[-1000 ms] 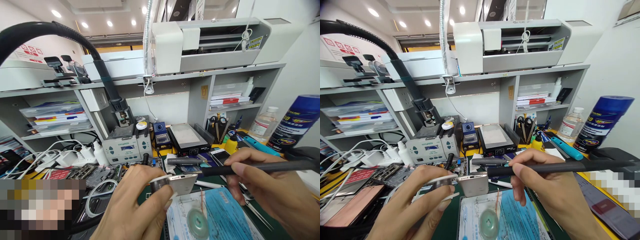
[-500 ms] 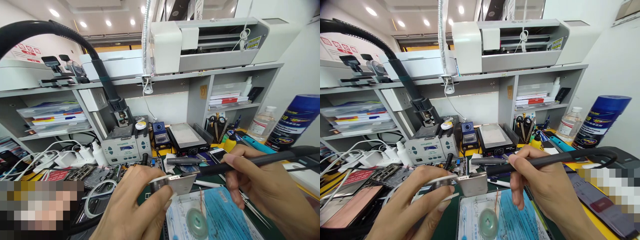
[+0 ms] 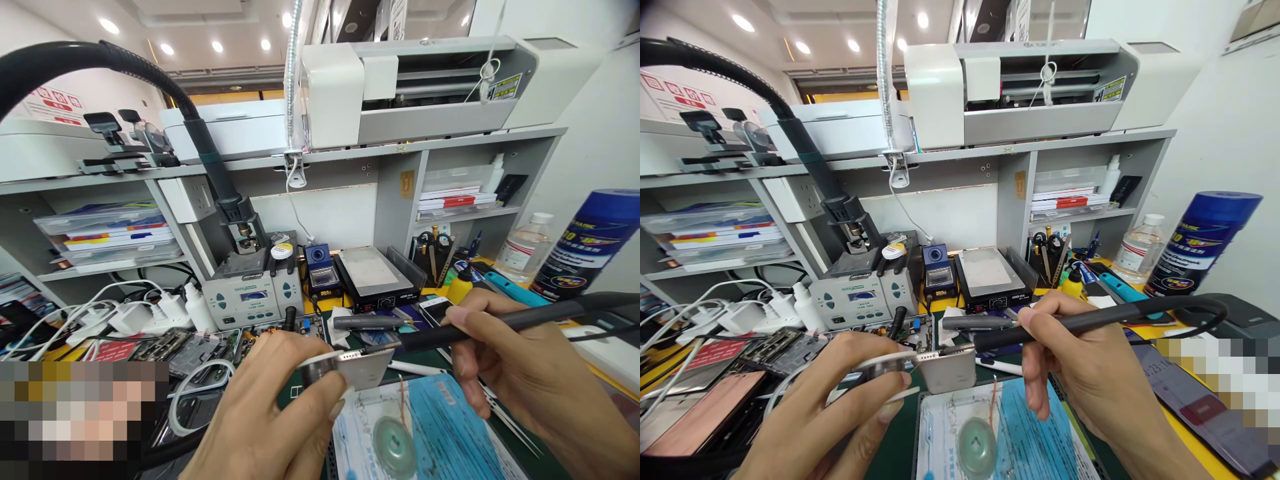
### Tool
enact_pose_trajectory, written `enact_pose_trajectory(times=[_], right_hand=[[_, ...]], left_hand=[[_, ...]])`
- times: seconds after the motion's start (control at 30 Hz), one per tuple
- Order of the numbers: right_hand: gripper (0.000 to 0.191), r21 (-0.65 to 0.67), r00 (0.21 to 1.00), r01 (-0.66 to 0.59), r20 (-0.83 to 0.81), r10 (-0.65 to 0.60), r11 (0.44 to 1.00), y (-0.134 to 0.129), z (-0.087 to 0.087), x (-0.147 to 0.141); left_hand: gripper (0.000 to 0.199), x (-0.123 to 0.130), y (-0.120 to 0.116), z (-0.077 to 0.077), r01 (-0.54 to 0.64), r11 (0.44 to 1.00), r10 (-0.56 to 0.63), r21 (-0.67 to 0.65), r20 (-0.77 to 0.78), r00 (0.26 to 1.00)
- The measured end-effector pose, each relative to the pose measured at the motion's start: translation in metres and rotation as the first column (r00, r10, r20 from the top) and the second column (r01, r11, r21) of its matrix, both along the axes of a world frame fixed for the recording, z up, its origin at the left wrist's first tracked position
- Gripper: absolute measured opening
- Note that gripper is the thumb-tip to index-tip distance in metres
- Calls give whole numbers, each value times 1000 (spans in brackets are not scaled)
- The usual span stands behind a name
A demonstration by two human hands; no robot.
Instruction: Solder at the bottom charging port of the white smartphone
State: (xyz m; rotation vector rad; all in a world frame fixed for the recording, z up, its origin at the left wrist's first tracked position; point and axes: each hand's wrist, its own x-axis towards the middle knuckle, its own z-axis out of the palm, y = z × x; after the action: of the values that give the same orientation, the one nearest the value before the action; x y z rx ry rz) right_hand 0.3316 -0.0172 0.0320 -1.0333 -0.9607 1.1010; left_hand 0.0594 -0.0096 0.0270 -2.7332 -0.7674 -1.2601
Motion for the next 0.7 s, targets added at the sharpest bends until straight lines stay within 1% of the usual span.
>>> enact_pose_trajectory(times=[0.27,0.43,0.7], right_hand=[[26,-5,1000,3,-12,-3,1000,-1,-1,-2],[34,-9,999,33,-22,-33,999,-3,3,-7],[32,-6,1000,-4,-20,4,1000,0,2,-1]], left_hand=[[33,0,0,1,-7,1000,7,-17,-15,1000],[36,1,3,-1,3,1000,-3,-9,-48,999],[33,0,0,-1,-17,1000,18,11,-37,999]])
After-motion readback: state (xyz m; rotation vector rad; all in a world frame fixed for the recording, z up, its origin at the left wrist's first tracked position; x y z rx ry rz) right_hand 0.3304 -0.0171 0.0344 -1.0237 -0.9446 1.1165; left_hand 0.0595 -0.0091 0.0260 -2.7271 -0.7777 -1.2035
